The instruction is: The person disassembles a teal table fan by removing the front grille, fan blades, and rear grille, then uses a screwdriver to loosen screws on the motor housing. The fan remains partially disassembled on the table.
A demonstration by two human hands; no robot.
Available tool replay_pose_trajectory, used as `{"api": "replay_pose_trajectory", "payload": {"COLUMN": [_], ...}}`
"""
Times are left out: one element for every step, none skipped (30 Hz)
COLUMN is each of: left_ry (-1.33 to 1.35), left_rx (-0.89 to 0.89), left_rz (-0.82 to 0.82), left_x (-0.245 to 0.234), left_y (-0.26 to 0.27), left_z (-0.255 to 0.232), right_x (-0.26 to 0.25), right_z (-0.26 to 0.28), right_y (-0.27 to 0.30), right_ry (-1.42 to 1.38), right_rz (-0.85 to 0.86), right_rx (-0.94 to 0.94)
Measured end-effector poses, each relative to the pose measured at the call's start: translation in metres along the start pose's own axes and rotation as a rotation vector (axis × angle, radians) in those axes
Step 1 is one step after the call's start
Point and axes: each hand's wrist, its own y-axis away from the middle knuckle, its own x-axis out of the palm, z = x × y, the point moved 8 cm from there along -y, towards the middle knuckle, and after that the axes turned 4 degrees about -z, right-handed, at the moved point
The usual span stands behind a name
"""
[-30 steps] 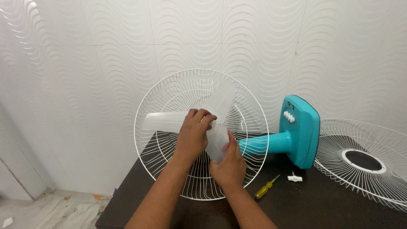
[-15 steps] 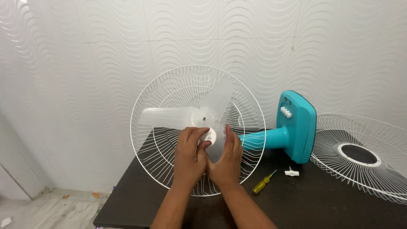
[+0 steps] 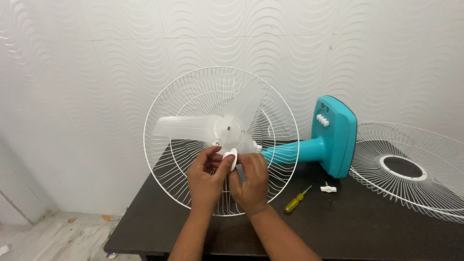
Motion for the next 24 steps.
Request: {"api": "replay_pose_trajectory", "payload": {"left_ry": [0.039,0.083,0.108,0.136,0.164,0.134,0.105,0.077,0.045,0.015,-0.015,-0.086,-0.155,-0.318,-0.481,-0.505,-0.583,-0.545,-0.508,-0.540,-0.573,-0.607,-0.517,-0.416], "left_rx": [-0.019,-0.038,-0.084,-0.128,-0.172,-0.151,-0.130,-0.106,-0.101,-0.096,-0.089,0.019,0.126,0.182,0.236,0.313,0.150,0.181,0.210,0.265,0.323,0.404,0.433,0.470], "left_rz": [0.009,0.025,0.013,0.008,0.004,0.013,0.022,0.021,0.050,0.076,0.102,0.080,0.054,0.023,-0.012,0.260,0.029,-0.162,-0.353,-0.439,-0.523,-0.608,-0.623,-0.639], "left_x": [-0.001,0.000,-0.002,-0.003,-0.004,-0.005,-0.005,-0.006,-0.004,-0.002,-0.002,-0.005,-0.009,-0.018,-0.027,-0.026,-0.056,-0.082,-0.105,-0.121,-0.130,-0.142,-0.145,-0.146], "left_y": [-0.001,-0.002,-0.002,-0.003,-0.004,-0.005,-0.004,-0.003,-0.002,-0.001,-0.001,-0.003,-0.004,-0.009,-0.013,-0.024,-0.036,-0.033,-0.028,-0.028,-0.027,-0.029,-0.034,-0.042], "left_z": [0.002,0.004,0.010,0.015,0.021,0.022,0.022,0.022,0.022,0.020,0.016,0.004,-0.008,-0.016,-0.022,-0.025,-0.015,-0.017,-0.018,-0.020,-0.022,-0.030,-0.031,-0.034], "right_x": [-0.002,-0.004,-0.007,-0.008,-0.008,-0.009,-0.011,-0.012,-0.014,-0.017,-0.021,-0.026,-0.037,-0.052,-0.068,-0.088,-0.112,-0.140,-0.167,-0.189,-0.215,-0.231,-0.247,-0.260], "right_z": [0.004,0.008,0.012,0.014,0.017,0.020,0.020,0.020,0.020,0.020,0.019,0.016,0.012,0.007,-0.001,-0.010,-0.021,-0.039,-0.051,-0.064,-0.080,-0.092,-0.112,-0.140], "right_y": [-0.001,-0.002,-0.004,-0.005,-0.006,-0.006,-0.007,-0.009,-0.010,-0.011,-0.011,-0.015,-0.016,-0.015,-0.015,-0.014,-0.014,-0.012,-0.019,-0.022,-0.028,-0.034,-0.039,-0.040], "right_ry": [-0.023,-0.038,-0.053,-0.070,-0.087,-0.105,-0.079,-0.060,-0.041,-0.015,0.011,0.034,0.049,0.058,0.067,0.167,0.266,0.333,0.549,0.649,0.757,0.878,1.046,1.193], "right_rz": [-0.001,-0.005,-0.010,-0.009,-0.007,-0.003,-0.019,-0.031,-0.044,-0.062,-0.081,-0.097,-0.155,-0.212,-0.268,-0.305,-0.342,-0.392,-0.377,-0.323,-0.264,-0.208,-0.111,0.038], "right_rx": [-0.023,-0.048,-0.072,-0.073,-0.074,-0.073,-0.058,-0.049,-0.040,-0.035,-0.031,-0.038,-0.037,-0.037,-0.038,-0.037,-0.036,0.068,0.036,0.044,0.070,0.019,0.071,0.207]}}
